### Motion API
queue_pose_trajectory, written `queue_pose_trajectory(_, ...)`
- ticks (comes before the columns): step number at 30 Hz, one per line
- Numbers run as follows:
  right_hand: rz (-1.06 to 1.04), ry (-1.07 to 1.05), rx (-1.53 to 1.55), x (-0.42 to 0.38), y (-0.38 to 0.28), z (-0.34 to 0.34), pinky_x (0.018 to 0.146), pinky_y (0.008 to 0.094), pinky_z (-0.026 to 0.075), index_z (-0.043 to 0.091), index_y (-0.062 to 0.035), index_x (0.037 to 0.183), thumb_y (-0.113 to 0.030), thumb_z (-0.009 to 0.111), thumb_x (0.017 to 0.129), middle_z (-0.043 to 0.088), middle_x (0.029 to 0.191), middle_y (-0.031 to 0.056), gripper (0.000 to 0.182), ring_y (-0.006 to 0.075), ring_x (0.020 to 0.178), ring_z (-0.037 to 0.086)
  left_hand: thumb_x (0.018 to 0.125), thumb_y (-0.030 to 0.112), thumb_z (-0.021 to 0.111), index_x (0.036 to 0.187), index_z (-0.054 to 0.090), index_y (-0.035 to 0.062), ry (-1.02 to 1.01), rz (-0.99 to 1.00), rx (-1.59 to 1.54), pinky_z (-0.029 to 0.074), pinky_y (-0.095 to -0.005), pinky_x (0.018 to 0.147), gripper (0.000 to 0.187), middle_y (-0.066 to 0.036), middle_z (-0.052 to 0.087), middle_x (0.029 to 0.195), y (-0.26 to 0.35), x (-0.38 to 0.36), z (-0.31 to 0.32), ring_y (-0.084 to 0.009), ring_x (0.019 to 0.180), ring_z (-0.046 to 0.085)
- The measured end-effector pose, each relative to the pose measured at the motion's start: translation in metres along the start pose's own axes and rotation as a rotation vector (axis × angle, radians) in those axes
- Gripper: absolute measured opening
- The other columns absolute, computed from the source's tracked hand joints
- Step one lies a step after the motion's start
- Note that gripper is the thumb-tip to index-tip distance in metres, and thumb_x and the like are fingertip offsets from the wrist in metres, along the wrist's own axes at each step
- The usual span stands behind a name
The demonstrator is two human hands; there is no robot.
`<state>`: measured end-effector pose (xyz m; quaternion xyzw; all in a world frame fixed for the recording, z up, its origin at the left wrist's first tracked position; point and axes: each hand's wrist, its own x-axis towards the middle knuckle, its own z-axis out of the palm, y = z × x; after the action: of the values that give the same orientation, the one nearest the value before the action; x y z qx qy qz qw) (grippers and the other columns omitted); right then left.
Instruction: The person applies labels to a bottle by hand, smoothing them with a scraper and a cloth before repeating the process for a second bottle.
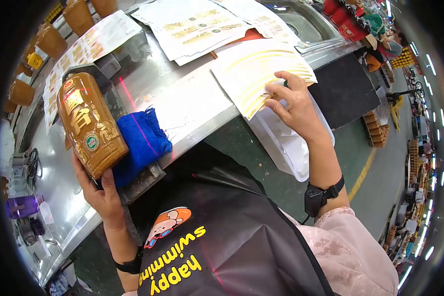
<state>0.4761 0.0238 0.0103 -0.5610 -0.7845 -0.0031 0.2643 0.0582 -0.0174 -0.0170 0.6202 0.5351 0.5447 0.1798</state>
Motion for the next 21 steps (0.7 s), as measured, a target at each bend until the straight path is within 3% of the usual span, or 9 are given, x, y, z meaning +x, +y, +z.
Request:
queue_pose_trajectory(1, 0.008, 0.008, 0.011, 0.002, 0.0, 0.001, 0.099, 0.0417, 0.041, 0.07, -0.0033, 0.088, -0.009, 0.072, 0.079, 0.057, 0.123, 0.0163, 0.011, 0.0347, 0.118, 0.05, 0.098, 0.036, 0.057, 0.148, 0.029, -0.0054, 0.006, -0.002, 0.032, 0.029, -0.0402, 0.113, 0.07, -0.018, 0.041, 0.148, 0.002, 0.001, -0.001, -0.0272, 0.134, 0.043)
queue_pose_trajectory(4, 0.067, 0.011, 0.122, 0.011, -0.007, -0.005, 0.098, 0.041, 0.04, 0.068, -0.0039, 0.083, -0.01, 0.071, 0.08, 0.057, 0.122, 0.0146, 0.007, 0.0336, 0.118, 0.049, 0.095, 0.036, 0.061, 0.146, 0.032, -0.0064, -0.034, 0.169, 0.542, 0.02, -0.0468, 0.117, 0.072, -0.021, 0.042, 0.148, 0.005, 0.005, -0.019, -0.034, 0.135, 0.043)
queue_pose_trajectory(7, 0.042, -0.068, 0.249, 0.032, -0.033, -0.023, 0.098, 0.0402, 0.04, 0.067, -0.0033, 0.083, -0.01, 0.07, 0.081, 0.057, 0.122, 0.0142, 0.008, 0.0336, 0.117, 0.049, 0.091, 0.033, 0.066, 0.144, 0.035, -0.0071, -0.027, 0.386, 0.773, 0.011, -0.0527, 0.118, 0.073, -0.023, 0.043, 0.146, 0.025, 0.017, -0.023, -0.0376, 0.136, 0.04)
queue_pose_trajectory(9, -0.058, -0.095, 0.339, 0.05, -0.06, -0.028, 0.098, 0.0394, 0.039, 0.066, -0.0021, 0.083, -0.01, 0.069, 0.081, 0.058, 0.119, 0.0157, 0.008, 0.0328, 0.115, 0.052, 0.087, 0.028, 0.07, 0.142, 0.039, -0.007, -0.02, 0.428, 0.754, 0.009, -0.0547, 0.118, 0.072, -0.021, 0.045, 0.145, 0.022, 0.019, -0.018, -0.036, 0.137, 0.04)
queue_pose_trajectory(12, -0.161, -0.194, 0.53, 0.073, -0.112, -0.027, 0.097, 0.039, 0.039, 0.066, -0.0023, 0.082, -0.008, 0.069, 0.081, 0.058, 0.116, 0.0169, 0.007, 0.0308, 0.113, 0.053, 0.087, 0.036, 0.069, 0.143, 0.04, -0.003, 0.06, 0.378, 0.701, 0.013, -0.0562, 0.117, 0.075, -0.017, 0.049, 0.143, 0.012, 0.009, -0.017, -0.0366, 0.135, 0.042)
queue_pose_trajectory(15, -0.307, -0.256, 0.661, 0.09, -0.159, -0.02, 0.095, 0.0379, 0.041, 0.066, -0.0038, 0.081, -0.003, 0.071, 0.078, 0.057, 0.114, 0.0174, 0.006, 0.0301, 0.111, 0.054, 0.091, 0.041, 0.063, 0.145, 0.039, -0.0014, -0.025, 0.254, 0.487, 0.015, -0.0528, 0.116, 0.072, -0.015, 0.047, 0.145, 0.014, 0.001, -0.034, -0.0394, 0.136, 0.038)
queue_pose_trajectory(18, -0.418, -0.331, 0.743, 0.104, -0.2, -0.014, 0.093, 0.0382, 0.042, 0.066, -0.0054, 0.083, -0.003, 0.073, 0.077, 0.056, 0.116, 0.0169, 0.009, 0.0319, 0.111, 0.053, 0.093, 0.038, 0.061, 0.136, 0.051, 0.0035, -0.077, 0.131, 0.009, 0.016, -0.0489, 0.116, 0.056, -0.017, 0.045, 0.146, 0.046, 0.015, -0.045, -0.0421, 0.14, 0.028)
queue_pose_trajectory(21, -0.488, -0.35, 0.759, 0.108, -0.221, 0.002, 0.092, 0.039, 0.043, 0.065, -0.0069, 0.085, -0.007, 0.073, 0.08, 0.055, 0.114, 0.0156, 0.009, 0.0336, 0.109, 0.052, 0.092, 0.032, 0.063, 0.116, 0.063, 0.0081, -0.202, 0.121, 0.047, 0.018, -0.046, 0.114, 0.033, -0.021, 0.043, 0.145, 0.052, 0.024, -0.047, -0.0433, 0.14, 0.023)
